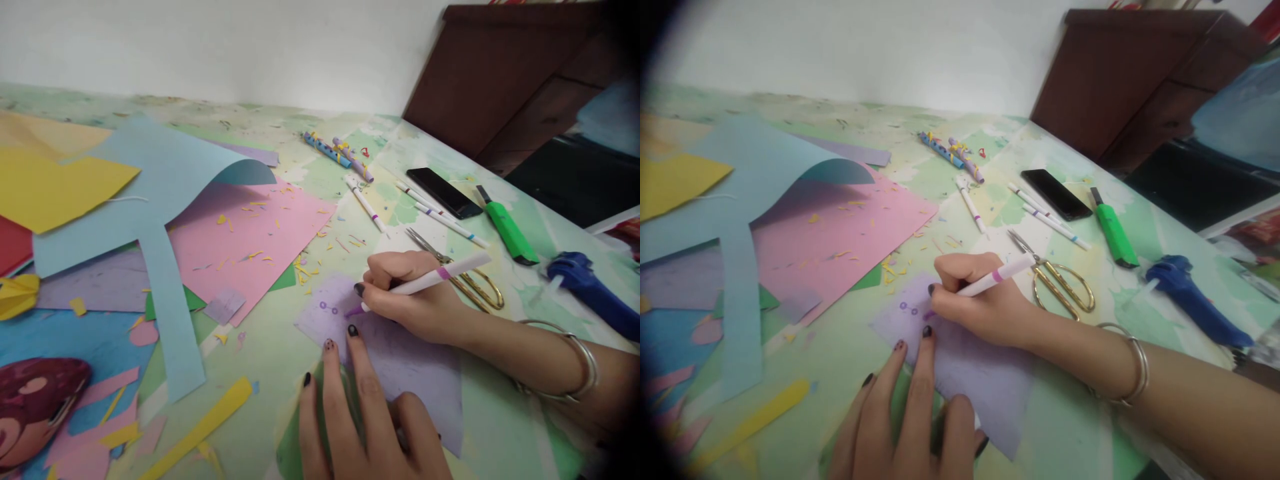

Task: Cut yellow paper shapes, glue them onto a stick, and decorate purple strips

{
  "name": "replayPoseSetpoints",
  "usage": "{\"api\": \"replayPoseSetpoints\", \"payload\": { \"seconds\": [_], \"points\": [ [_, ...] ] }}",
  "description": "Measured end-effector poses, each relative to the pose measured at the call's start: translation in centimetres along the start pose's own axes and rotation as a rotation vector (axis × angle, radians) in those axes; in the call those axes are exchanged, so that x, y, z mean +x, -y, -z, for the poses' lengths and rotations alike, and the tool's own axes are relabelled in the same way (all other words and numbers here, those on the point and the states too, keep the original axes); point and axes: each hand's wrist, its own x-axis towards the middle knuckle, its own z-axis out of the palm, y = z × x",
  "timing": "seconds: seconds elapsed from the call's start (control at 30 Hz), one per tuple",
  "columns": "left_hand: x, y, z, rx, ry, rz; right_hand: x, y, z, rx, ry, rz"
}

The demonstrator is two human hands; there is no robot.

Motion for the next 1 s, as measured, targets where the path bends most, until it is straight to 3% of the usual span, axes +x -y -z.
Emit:
{"api": "replayPoseSetpoints", "payload": {
  "seconds": [0.07,0.17,0.3,0.4,0.5,0.7,0.87,1.0],
  "points": [
    [-0.2,-0.2,-0.4,-0.017,-0.061,0.015,0.0,0.0,0.0,0.019,0.003,0.000],
    [-0.4,-0.4,-0.4,-0.015,-0.067,-0.099,0.1,0.0,0.0,0.079,-0.002,-0.050],
    [-0.5,-0.7,0.1,0.000,-0.017,-0.185,0.2,-0.4,0.5,0.340,-0.129,-0.225],
    [-0.4,-0.9,0.4,0.013,-0.009,-0.184,0.0,-0.5,1.3,0.484,-0.217,-0.241],
    [-0.3,-1.1,0.8,0.021,0.022,-0.191,-0.8,0.0,2.2,0.404,-0.176,-0.238],
    [-0.2,-1.9,1.7,0.078,0.123,-0.196,-3.5,1.1,2.7,0.224,0.098,-0.235],
    [-0.1,-2.4,2.2,0.074,0.161,-0.136,-3.7,0.5,2.0,0.067,0.073,-0.133],
    [0.0,-2.4,2.6,0.075,0.235,-0.176,-3.0,0.0,1.7,0.010,0.077,-0.064]
  ]
}}
